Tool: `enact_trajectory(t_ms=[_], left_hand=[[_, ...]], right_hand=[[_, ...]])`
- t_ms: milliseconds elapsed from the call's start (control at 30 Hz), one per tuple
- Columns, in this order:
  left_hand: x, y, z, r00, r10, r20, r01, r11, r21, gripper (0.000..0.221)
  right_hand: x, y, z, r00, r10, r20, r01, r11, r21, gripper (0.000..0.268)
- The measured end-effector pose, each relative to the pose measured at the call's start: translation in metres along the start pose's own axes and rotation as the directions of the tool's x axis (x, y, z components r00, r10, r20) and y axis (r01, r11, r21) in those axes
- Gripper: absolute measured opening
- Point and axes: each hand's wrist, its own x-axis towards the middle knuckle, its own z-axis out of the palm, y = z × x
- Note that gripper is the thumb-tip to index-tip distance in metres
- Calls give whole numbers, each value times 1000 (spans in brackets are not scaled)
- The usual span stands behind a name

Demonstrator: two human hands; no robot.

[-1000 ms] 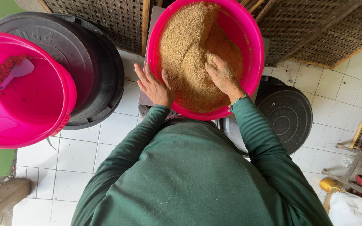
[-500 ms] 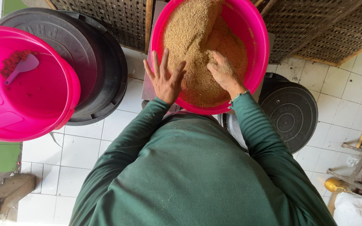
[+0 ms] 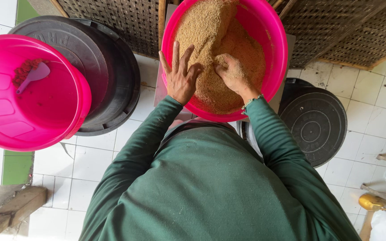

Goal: The person mixes a large bowl of brown granular material by hand, occasionally picking through it and moving a pink bucket aside.

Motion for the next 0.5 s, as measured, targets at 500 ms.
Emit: enact_trajectory(t_ms=[500], left_hand=[[41,7,-27,996,-88,10,89,982,-168,16]], right_hand=[[-6,-25,-13,984,-87,-153,29,938,-345,22]])
